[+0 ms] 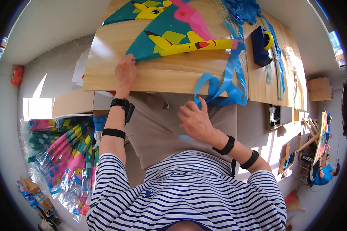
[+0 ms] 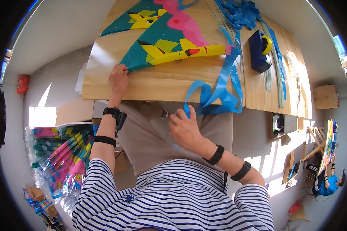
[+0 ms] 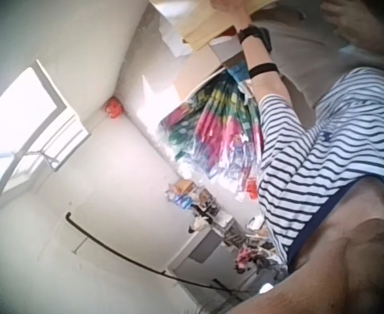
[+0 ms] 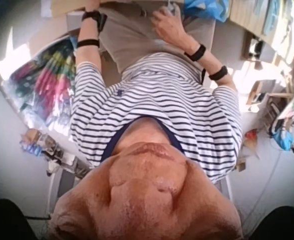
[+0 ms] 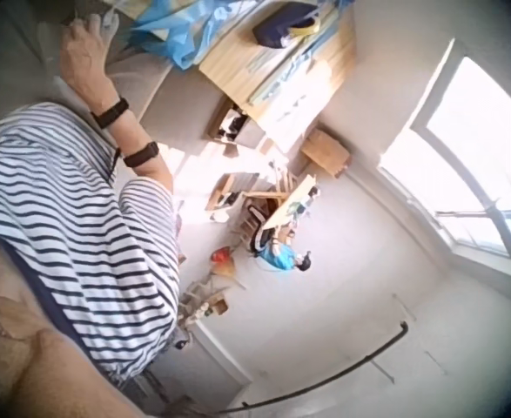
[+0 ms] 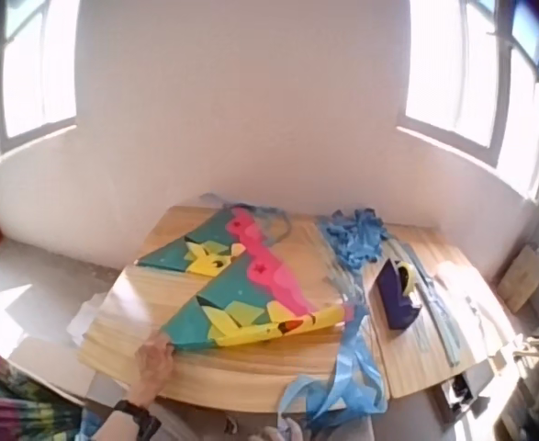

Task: The recorder is assembling colorful plastic kites by folding and taping the edges.

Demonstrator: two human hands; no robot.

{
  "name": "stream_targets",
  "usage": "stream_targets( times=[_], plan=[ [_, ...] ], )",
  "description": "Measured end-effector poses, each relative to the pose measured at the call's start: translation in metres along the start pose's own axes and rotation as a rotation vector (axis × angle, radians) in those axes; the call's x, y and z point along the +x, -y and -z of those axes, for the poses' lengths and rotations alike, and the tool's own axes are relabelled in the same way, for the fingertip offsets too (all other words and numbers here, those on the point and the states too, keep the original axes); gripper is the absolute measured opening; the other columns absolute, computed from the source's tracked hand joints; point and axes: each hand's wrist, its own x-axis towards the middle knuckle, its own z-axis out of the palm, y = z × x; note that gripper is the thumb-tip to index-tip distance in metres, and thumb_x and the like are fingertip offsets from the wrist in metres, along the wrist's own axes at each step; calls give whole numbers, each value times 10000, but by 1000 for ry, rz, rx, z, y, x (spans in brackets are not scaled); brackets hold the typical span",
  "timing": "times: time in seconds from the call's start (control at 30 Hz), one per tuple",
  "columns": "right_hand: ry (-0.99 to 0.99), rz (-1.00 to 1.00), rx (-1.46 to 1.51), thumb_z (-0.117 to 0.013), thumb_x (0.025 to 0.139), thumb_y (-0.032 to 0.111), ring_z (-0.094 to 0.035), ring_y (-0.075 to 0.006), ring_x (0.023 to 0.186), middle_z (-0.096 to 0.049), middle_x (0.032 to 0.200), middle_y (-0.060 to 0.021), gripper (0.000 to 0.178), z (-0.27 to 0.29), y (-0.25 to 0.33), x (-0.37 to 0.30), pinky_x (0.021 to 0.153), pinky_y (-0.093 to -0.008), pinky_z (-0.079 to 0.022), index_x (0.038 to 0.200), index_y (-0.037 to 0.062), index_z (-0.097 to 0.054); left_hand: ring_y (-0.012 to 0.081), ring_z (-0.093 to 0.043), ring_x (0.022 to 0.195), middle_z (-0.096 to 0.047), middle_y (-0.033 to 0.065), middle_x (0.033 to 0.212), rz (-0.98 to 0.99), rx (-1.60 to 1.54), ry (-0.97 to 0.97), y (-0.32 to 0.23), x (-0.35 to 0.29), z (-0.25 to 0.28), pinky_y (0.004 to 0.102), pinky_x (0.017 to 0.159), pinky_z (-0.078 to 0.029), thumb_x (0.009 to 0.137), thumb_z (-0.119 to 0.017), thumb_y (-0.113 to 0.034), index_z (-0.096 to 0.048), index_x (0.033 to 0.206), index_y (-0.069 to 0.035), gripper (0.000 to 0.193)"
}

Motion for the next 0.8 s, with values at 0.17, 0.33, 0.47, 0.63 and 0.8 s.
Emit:
stream_targets(
  times=[0.17,0.33,0.47,0.63,0.8],
  plan=[
    [-212,-130,272,-781,799,189,-639,-285,1022,-687,1046,-101,153,25,1,-18,1068,-643,-364,896,73,-760,344,-671,870,-656,68,946,-60,-1,-28,6,3,-3,482,722,-521,868,-705,-97,-675,899,-136,58],
    [-285,-508,513,-774,806,119,-672,-313,771,-683,777,-128,110,38,-16,1,789,-456,-513,822,15,-744,331,-663,845,-648,63,925,-94,-25,-65,9,-2,-5,470,721,-516,854,-711,-93,-671,876,-134,62],
    [-484,-462,484,-751,839,89,-664,-309,792,-696,939,-146,175,32,-41,43,723,-433,-514,975,-18,-729,314,-653,842,-628,67,900,-152,13,-96,12,-7,-4,457,725,-509,843,-698,-81,-655,838,-129,64],
    [-549,-132,-96,-732,878,152,-565,-333,1225,-613,1337,-149,401,30,-60,98,1030,-510,-429,1248,15,-661,303,-637,838,-590,68,876,-250,30,-88,19,-17,0,446,735,-502,829,-666,-64,-641,812,-111,56],
    [-359,-23,-101,-691,933,235,-421,-363,1432,-492,1515,-148,577,-13,-58,108,1208,-529,-302,1446,34,-521,299,-632,841,-582,64,881,-292,20,-73,19,-29,7,435,755,-498,818,-656,-44,-660,831,-107,64]
  ],
)
